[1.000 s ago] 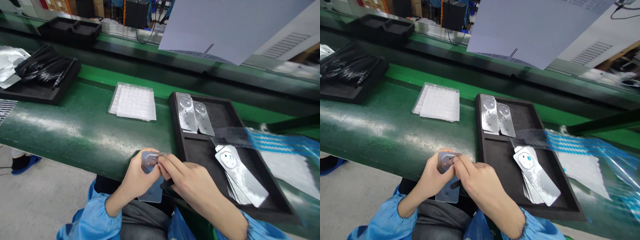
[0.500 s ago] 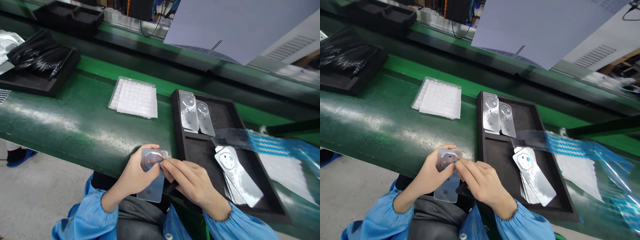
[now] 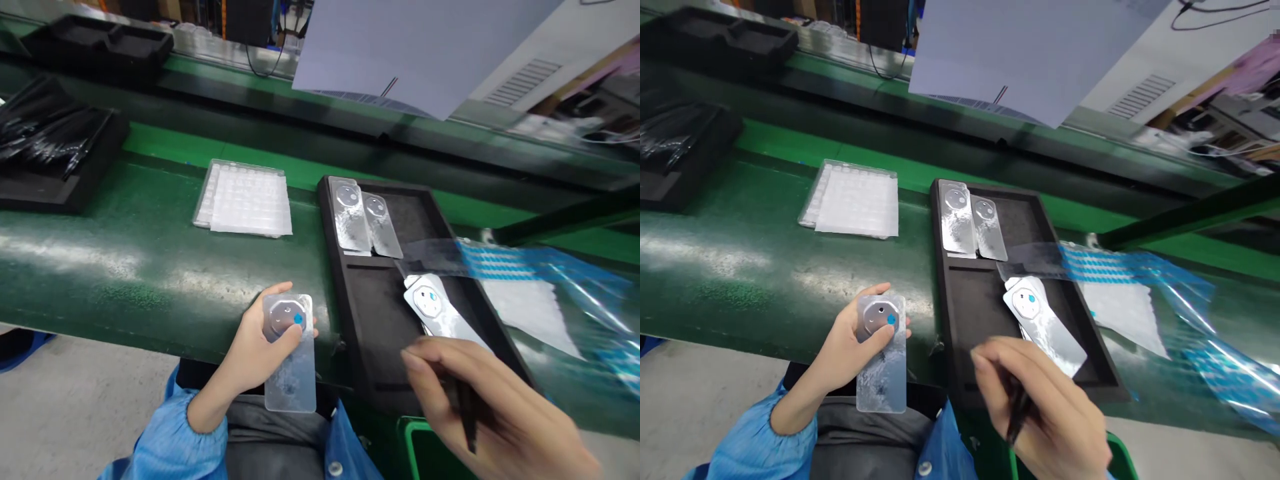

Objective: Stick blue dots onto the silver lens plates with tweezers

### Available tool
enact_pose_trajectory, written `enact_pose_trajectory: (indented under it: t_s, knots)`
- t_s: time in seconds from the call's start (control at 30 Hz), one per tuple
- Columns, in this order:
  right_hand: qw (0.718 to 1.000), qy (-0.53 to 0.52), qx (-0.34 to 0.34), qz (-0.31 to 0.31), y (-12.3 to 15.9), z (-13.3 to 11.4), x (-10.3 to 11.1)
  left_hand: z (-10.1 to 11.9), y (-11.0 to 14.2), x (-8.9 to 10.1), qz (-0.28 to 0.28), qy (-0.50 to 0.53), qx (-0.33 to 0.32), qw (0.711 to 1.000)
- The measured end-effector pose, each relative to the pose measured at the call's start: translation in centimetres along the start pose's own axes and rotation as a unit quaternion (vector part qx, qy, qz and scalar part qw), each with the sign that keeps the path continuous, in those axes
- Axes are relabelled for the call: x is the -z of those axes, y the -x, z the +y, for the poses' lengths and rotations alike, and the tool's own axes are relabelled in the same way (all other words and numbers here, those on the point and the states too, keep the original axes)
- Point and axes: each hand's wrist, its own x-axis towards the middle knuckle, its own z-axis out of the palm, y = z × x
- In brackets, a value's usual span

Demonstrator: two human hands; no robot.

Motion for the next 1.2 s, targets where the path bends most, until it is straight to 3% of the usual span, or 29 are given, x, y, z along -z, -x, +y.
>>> enact_pose_trajectory:
  t_s: [0.13,0.33,0.47,0.63,1.0,1.2]
  knots:
    - [0.998,-0.038,-0.001,-0.046,1.4,-0.1,0.6,0.2,0.0,-0.2,0.007,-0.02,-0.008,1.0]
    - [0.996,-0.073,0.021,-0.04,0.2,-1.8,-2.7,-0.2,-0.2,-0.2,0.038,-0.074,-0.04,0.996]
    - [0.996,-0.039,0.05,-0.058,-1.0,-1.8,-4.6,-0.5,-0.3,0.0,0.075,-0.148,-0.112,0.98]
    - [0.995,0.001,0.069,-0.076,-1.6,-1.1,-6.0,-0.8,-0.2,0.1,0.056,-0.148,-0.147,0.976]
    - [0.98,0.09,0.138,-0.114,-2.4,-1.1,-5.6,-1.2,-0.1,0.0,0.027,-0.187,-0.181,0.965]
    - [0.98,0.094,0.139,-0.109,-2.7,-1.2,-6.0,-1.2,-0.1,0.1,0.023,-0.161,-0.178,0.97]
